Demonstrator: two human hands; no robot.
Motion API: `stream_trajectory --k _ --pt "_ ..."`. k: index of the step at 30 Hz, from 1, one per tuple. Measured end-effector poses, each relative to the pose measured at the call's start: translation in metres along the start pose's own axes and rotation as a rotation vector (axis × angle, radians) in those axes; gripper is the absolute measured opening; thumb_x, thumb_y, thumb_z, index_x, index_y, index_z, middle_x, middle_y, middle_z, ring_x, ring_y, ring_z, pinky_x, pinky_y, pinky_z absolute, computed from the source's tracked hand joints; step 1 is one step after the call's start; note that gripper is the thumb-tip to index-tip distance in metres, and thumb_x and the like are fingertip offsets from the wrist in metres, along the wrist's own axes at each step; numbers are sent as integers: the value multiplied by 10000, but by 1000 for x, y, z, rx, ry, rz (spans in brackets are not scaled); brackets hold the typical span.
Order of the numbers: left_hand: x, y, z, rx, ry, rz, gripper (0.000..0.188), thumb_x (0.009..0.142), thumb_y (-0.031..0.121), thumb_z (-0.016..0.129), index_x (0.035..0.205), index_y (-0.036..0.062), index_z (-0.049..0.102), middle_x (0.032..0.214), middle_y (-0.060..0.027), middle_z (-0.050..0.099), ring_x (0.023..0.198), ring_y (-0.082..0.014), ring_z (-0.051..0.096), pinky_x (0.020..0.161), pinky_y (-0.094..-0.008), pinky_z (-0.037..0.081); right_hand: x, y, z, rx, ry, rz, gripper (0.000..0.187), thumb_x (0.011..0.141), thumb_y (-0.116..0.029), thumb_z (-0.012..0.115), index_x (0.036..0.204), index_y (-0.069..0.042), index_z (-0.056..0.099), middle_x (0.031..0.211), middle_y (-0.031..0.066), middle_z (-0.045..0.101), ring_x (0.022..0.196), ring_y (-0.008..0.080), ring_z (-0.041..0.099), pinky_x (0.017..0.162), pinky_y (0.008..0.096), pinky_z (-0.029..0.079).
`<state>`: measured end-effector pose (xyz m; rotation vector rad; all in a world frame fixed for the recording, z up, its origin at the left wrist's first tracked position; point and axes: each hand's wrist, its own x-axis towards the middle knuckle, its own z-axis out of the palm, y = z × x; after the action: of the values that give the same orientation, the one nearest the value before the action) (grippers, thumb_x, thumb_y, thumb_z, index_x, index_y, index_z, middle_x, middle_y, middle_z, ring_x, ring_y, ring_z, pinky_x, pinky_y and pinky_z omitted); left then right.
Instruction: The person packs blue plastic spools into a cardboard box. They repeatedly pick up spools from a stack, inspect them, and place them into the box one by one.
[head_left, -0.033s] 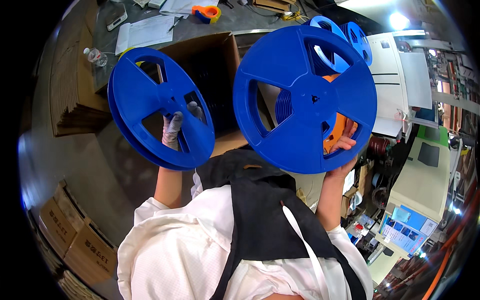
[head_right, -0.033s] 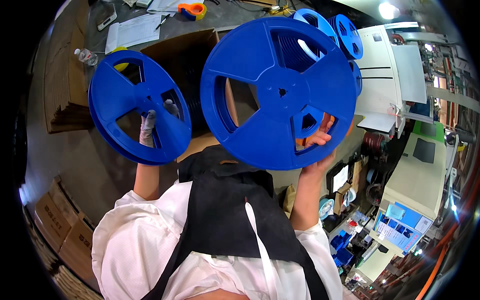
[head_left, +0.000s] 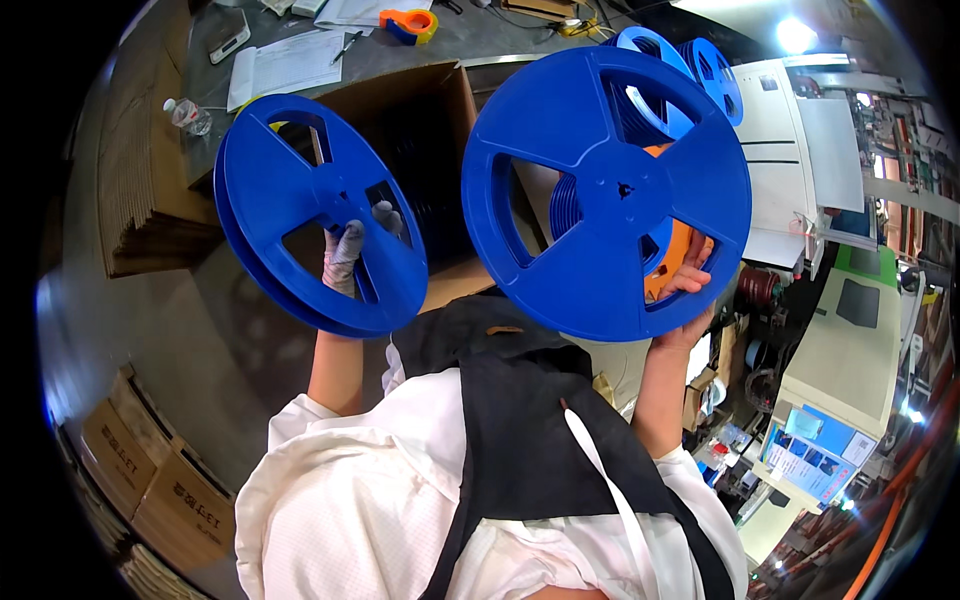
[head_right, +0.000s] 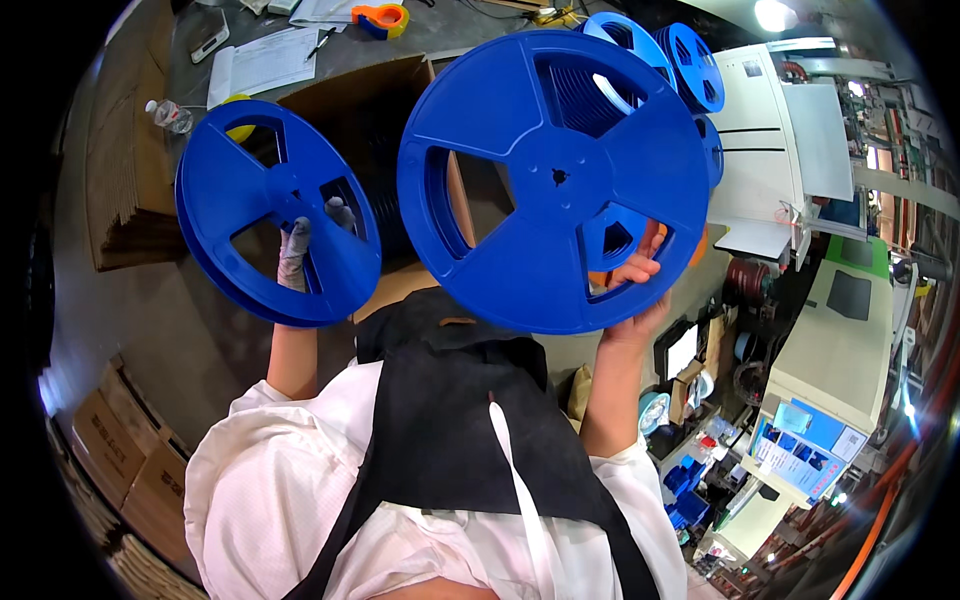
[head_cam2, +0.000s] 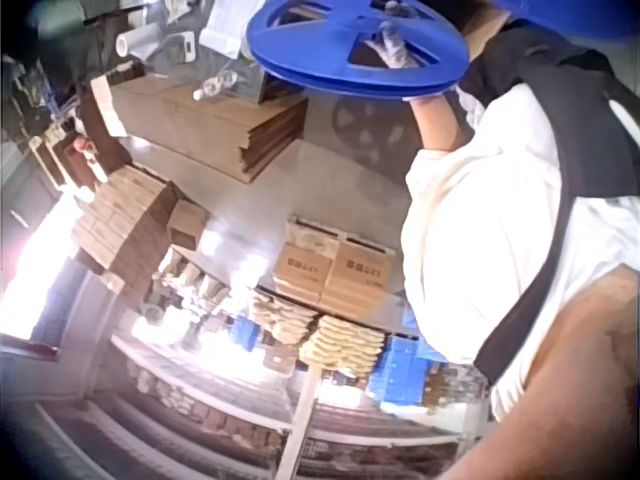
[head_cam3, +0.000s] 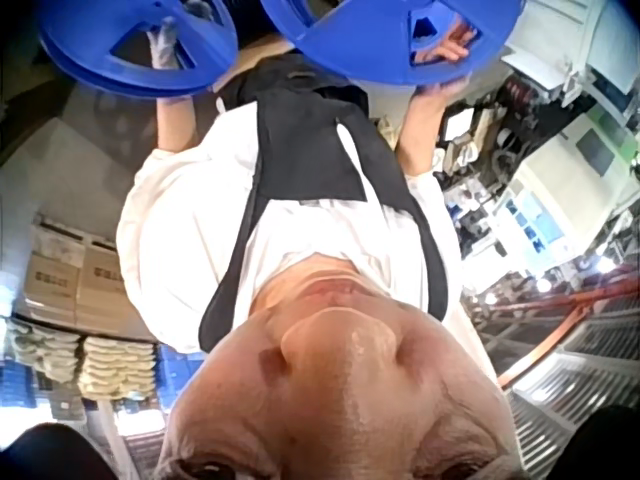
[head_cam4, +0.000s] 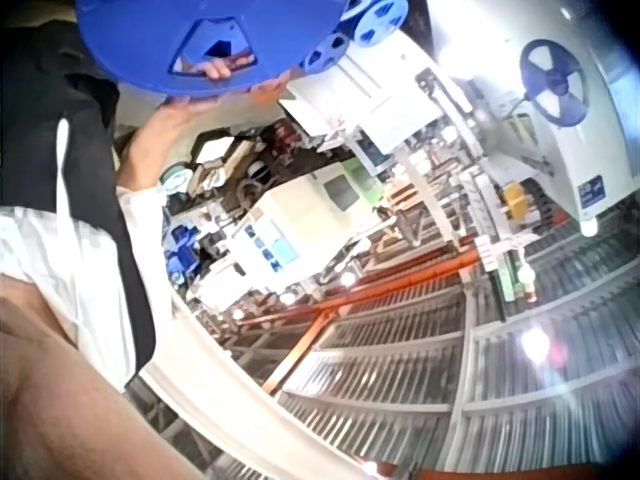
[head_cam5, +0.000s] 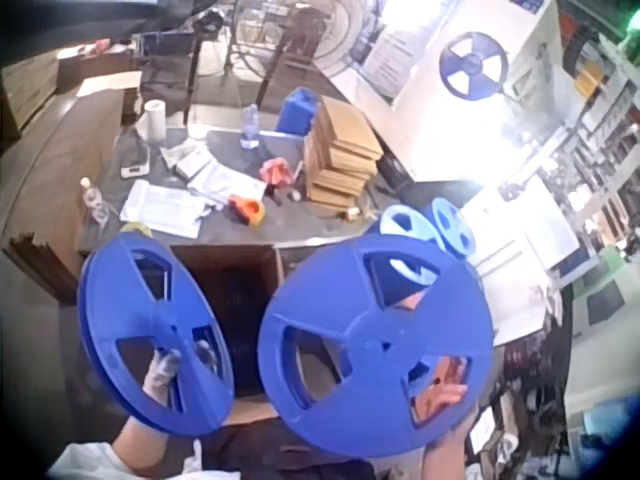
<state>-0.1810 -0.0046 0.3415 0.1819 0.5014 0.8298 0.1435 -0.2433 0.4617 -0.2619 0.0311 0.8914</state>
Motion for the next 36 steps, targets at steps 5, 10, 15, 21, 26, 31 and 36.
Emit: stream_trajectory --k 5,10,15,21,26,31,36 --pt "8 -16 -6 293 164 66 519 838 105 740 1306 160 524 1055 -66 659 984 -192 640 901 -339 520 3 19 15 -73 13 8 495 958 -109 491 1429 -13 373 1351 111 536 932 188 606 789 296 509" --pt "25 -52 19 773 167 -15 842 836 -39 637 1522 179 199 1171 -114 604 975 -190 624 886 -324 516 -7 46 23 -794 17 -31 412 970 -201 512 1310 31 492 1240 160 587 917 212 623 795 341 524" --pt "12 -97 69 732 -206 73 827 844 120 693 1484 156 172 1372 -163 470 1183 -263 528 981 -371 462 -29 146 55 -1276 -344 -109 520 972 -297 553 1313 85 461 1281 218 548 1106 293 597 939 393 495" --pt "-10 -48 77 1 -169 -190 532 836 233 712 1289 43 509 1194 -122 600 1101 -249 595 986 -399 490 -17 93 66 -1370 -134 -288 616 972 -460 494 1309 54 463 1410 217 447 1037 314 650 859 364 546" --pt "-28 -14 53 -206 -136 -230 670 814 263 721 1356 6 421 1255 -140 564 1219 -311 519 1075 -430 410 -10 35 58 -1008 89 -346 560 972 -423 519 1338 -1 471 1464 105 403 852 102 559 681 194 475" --pt "-31 -1 22 -84 -270 -92 697 860 378 661 1383 0 400 1329 -162 515 1270 -319 481 1099 -444 375 -17 2 33 -663 122 -256 502 972 -333 546 1339 3 479 1485 111 383 815 102 542 637 190 478" --pt "-25 -1 14 -124 -248 -86 776 823 425 698 1395 13 374 1306 -123 525 1315 -315 422 1137 -458 328 -11 4 30 -432 67 -135 483 971 -285 558 1332 28 485 1511 123 336 806 112 579 622 202 497"
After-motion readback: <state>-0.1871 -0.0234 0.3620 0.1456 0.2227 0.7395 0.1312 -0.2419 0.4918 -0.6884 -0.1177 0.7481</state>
